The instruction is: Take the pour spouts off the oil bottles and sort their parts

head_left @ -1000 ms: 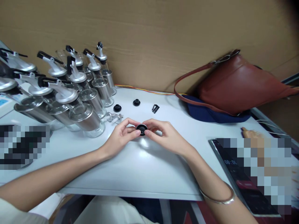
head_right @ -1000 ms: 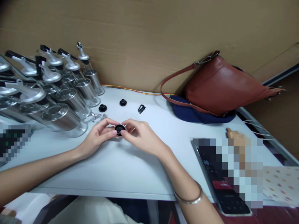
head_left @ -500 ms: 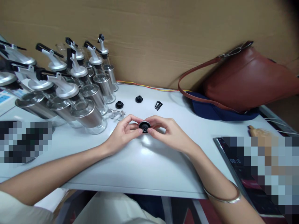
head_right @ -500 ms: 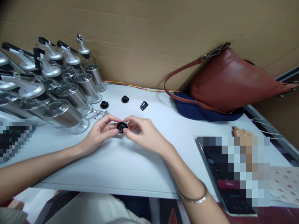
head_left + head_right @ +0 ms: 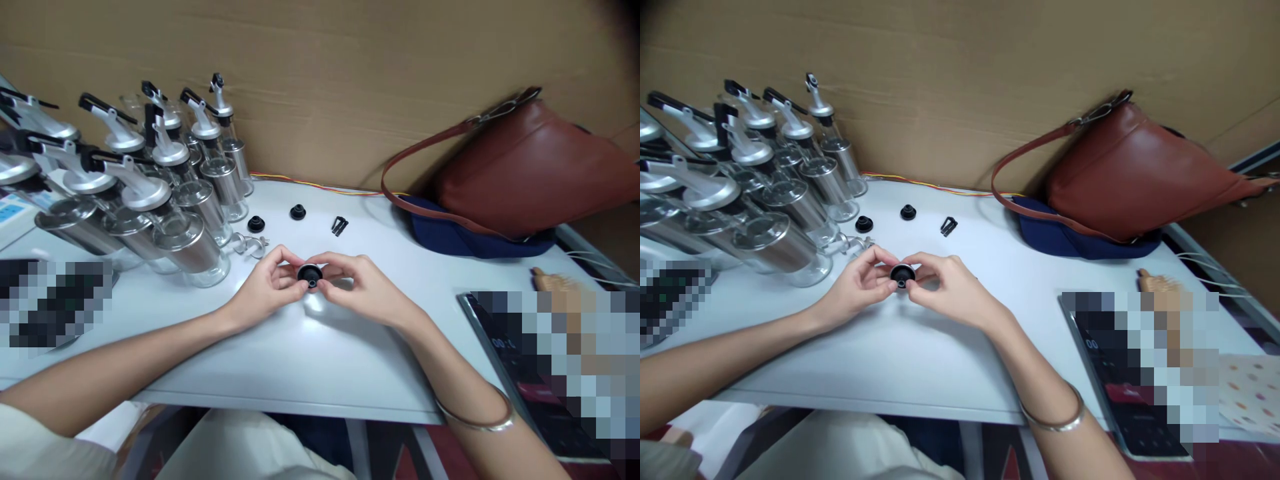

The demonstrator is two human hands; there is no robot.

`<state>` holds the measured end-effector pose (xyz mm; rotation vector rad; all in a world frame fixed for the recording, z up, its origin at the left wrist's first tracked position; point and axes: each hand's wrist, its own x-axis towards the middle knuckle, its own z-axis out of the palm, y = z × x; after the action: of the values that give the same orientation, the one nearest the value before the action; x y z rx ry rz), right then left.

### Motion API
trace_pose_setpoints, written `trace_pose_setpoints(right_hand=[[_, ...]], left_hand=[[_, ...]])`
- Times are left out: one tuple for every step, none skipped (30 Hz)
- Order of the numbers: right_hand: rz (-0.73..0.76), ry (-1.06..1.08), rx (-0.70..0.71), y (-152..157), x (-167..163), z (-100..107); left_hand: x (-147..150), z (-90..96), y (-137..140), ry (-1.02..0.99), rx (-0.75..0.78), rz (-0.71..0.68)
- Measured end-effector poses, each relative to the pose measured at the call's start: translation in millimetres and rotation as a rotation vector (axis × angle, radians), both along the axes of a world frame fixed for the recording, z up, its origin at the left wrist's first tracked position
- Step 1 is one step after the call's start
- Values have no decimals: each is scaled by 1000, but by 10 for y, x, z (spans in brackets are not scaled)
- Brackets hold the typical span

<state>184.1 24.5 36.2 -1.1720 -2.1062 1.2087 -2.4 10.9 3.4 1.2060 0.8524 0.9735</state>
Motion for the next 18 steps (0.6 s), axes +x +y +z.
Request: trace_pose_setpoints(right_hand=[[0,-1,1,-2,-3,1],[1,-1,3,-3,-7,3],[5,-2,1,-5,-11,7],[10,-5,-6,-8,-15,13],[15,-9,-16,-10,-18,20],[22,-15,-30,-12,-21,27],[28,-21,-39,-15,-24,35],[34,-28,-41,-16,-26,41],[39,-32,-32,-18,-28,44],[42,-36,-16,-19,-29,44],[42,-39,2,-19,-30,41],[38,-42,20,-19,-32,35],[31,-44,35,-19,-34,28],[25,-46,43,-20,-35,21],[20,-45,44,-21,-37,17],[18,-43,42,-23,-39,15],[16,-38,38,-26,-40,17],[17,-34,33,-31,-41,23]], left_hand=[[0,0,-1,9,0,3],[0,1,-2,15,-2,4],[-1,2,-3,18,-5,2],[-2,3,-4,21,-8,-4],[-4,3,-4,24,-11,-15],[-6,2,-4,26,-15,-31],[-9,-1,-2,28,-20,-49],[-12,-5,0,29,-24,-66],[-14,-9,3,29,-27,-80],[-16,-13,7,27,-27,-90],[-16,-14,10,28,-26,-97],[-16,-13,14,36,-22,-102],[-14,-9,16,50,-16,-102],[-11,-1,18,67,-9,-99],[-8,7,18,84,-1,-95],[-4,16,18,100,6,-90],[-2,23,16,112,11,-90],[0,28,13,120,14,-94]])
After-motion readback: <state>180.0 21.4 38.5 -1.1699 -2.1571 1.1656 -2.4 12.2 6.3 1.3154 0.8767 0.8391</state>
